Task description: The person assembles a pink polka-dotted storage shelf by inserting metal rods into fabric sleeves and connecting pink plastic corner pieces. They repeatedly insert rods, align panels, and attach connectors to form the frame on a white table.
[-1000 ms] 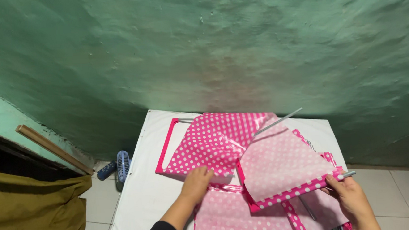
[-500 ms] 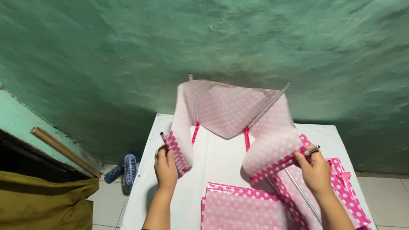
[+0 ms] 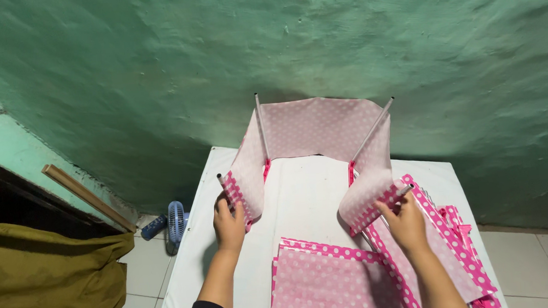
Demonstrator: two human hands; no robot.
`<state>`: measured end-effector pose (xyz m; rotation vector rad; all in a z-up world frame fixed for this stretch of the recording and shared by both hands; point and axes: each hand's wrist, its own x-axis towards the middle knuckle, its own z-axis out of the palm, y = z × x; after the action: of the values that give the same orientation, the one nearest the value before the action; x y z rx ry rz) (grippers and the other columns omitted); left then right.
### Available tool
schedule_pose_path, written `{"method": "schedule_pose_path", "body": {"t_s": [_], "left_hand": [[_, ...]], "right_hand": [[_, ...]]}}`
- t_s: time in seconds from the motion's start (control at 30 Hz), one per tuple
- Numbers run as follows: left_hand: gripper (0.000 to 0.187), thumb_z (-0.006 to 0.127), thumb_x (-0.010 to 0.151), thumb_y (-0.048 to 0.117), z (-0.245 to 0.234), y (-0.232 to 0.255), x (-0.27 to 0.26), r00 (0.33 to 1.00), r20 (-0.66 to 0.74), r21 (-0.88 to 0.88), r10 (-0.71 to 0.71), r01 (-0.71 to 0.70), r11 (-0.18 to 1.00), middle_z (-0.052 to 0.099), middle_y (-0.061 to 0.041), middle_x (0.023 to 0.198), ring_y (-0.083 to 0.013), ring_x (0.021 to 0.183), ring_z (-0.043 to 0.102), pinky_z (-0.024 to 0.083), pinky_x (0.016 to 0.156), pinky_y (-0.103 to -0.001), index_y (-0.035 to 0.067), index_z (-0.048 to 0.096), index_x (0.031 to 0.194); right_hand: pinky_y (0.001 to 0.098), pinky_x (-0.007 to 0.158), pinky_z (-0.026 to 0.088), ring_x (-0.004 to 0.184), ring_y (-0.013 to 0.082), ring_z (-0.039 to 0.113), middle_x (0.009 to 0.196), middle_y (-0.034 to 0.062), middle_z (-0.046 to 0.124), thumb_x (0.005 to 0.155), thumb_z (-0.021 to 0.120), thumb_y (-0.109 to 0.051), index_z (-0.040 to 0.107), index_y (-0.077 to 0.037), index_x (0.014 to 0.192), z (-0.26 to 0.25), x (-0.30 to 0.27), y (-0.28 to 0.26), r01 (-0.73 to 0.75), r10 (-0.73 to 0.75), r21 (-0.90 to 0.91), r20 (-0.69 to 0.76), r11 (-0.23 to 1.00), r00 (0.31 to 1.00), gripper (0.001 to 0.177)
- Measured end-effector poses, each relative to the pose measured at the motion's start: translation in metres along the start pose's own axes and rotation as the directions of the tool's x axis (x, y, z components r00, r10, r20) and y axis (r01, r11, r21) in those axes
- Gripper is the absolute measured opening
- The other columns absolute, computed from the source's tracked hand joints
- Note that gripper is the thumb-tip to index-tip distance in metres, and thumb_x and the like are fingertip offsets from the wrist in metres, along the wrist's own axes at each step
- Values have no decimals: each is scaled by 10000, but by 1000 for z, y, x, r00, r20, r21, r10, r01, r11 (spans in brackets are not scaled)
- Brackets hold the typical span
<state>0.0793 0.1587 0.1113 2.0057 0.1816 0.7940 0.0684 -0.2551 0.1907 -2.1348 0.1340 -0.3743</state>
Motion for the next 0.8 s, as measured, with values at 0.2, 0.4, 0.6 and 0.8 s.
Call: {"method": "schedule_pose_path", "body": {"t_s": [0.2, 0.4, 0.6, 0.8], "left_hand": [[288, 707, 926, 283, 1, -23, 1, 954, 155, 158, -255, 231, 960, 748, -204, 889, -382, 812, 723, 557, 731, -449, 7, 710, 1010], [328, 747, 880, 339, 7, -14, -8, 961, 136, 191, -240, 213, 958, 750, -202, 843, -376, 767, 734, 568, 702, -438, 23, 743, 968], [309, 684, 899, 293, 13, -22, -15, 964, 227, 112, -138, 115, 987, 745, -204, 896, -408, 812, 709, 553, 707, -459, 13, 719, 1023], [310, 666, 937, 312, 16, -36, -19, 961, 202, 181, -190, 155, 971, 734, -216, 873, -419, 806, 699, 542, 701, -485, 9, 723, 961]], "right_hand": [[445, 805, 571, 893, 359, 744, 965, 171, 769, 963, 694, -316, 633, -78, 1208, 27, -14, 21, -46, 30, -271, -65, 961, 997, 347], [514, 740, 526, 847, 409, 707, 885, 168, 757, 820, 725, -255, 588, -74, 1189, 15, -17, 12, -155, 139, -396, -69, 905, 988, 433], [528, 730, 516, 858, 427, 685, 880, 178, 743, 943, 633, -435, 682, -104, 1035, 35, -24, 49, -150, 116, -346, -116, 926, 986, 347], [522, 831, 532, 773, 455, 689, 748, 275, 681, 1042, 539, -404, 718, 49, 772, 29, -2, 130, -338, 218, -367, -332, 866, 918, 557]]}}
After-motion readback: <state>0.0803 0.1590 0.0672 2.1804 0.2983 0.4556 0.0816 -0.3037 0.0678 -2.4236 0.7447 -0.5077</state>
